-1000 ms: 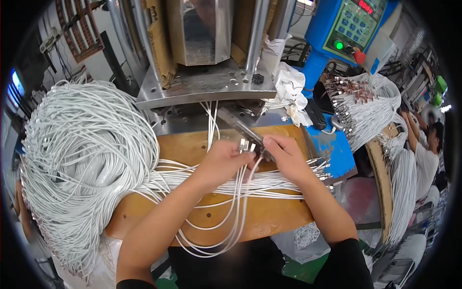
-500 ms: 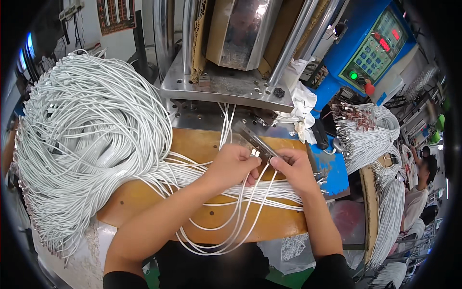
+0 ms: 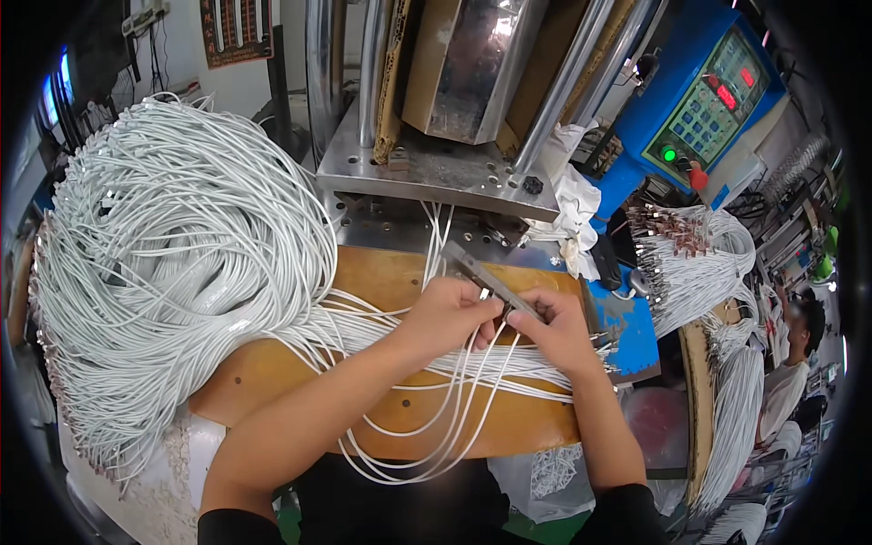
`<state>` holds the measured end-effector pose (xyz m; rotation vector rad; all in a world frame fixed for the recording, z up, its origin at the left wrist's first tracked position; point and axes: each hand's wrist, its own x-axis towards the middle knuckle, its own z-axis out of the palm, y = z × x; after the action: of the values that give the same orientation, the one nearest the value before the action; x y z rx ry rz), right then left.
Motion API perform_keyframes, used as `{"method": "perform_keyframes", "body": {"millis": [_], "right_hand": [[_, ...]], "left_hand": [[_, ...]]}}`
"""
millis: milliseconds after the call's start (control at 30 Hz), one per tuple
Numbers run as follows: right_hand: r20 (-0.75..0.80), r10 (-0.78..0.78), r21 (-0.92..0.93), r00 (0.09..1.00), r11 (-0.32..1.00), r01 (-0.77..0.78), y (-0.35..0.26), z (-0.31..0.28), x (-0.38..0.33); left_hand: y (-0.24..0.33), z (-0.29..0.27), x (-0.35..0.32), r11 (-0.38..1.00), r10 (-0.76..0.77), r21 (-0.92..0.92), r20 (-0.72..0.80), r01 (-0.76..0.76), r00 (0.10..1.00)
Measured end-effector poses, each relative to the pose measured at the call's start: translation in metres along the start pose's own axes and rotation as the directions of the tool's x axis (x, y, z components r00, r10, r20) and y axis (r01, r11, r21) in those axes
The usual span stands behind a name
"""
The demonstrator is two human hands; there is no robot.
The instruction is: The person molds cable ends by inserting wire connectors into a metal fixture, feeding them into a molding machine, and removing the processed cables.
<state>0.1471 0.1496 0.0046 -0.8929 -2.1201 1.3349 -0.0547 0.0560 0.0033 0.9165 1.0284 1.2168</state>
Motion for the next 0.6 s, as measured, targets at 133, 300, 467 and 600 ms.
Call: {"method": "perform_keyframes", "body": {"millis": [133,300,467,600], "right_hand": [[-0.036,0.072,0.103,0.997,0.992,-0.068,0.002,-0.004,0.001],[-0.009,0.087,0.086,0.996,0.993,-0.086,-0.001,-0.004,0.001],[0.005,-0.107,-0.016,0.994,0.994,0.108,-0.001,0.001,-0.002],[0.041,-0.003,0.041,0.999,0.999,0.002,0.004,0.001,-0.001]], "left_hand": [[0.011,-0.013,-0.006,0.991,-0.074,0.109,-0.010,0.075,0.997],[0.013,-0.017,-0.010,0.990,-0.034,0.130,-0.112,0.049,0.993],[0.008,-0.015,-0.009,0.991,-0.071,0.101,-0.158,0.088,0.985],[0.008,-0.015,-0.010,0.996,-0.029,0.076,-0.184,0.044,0.983]]}}
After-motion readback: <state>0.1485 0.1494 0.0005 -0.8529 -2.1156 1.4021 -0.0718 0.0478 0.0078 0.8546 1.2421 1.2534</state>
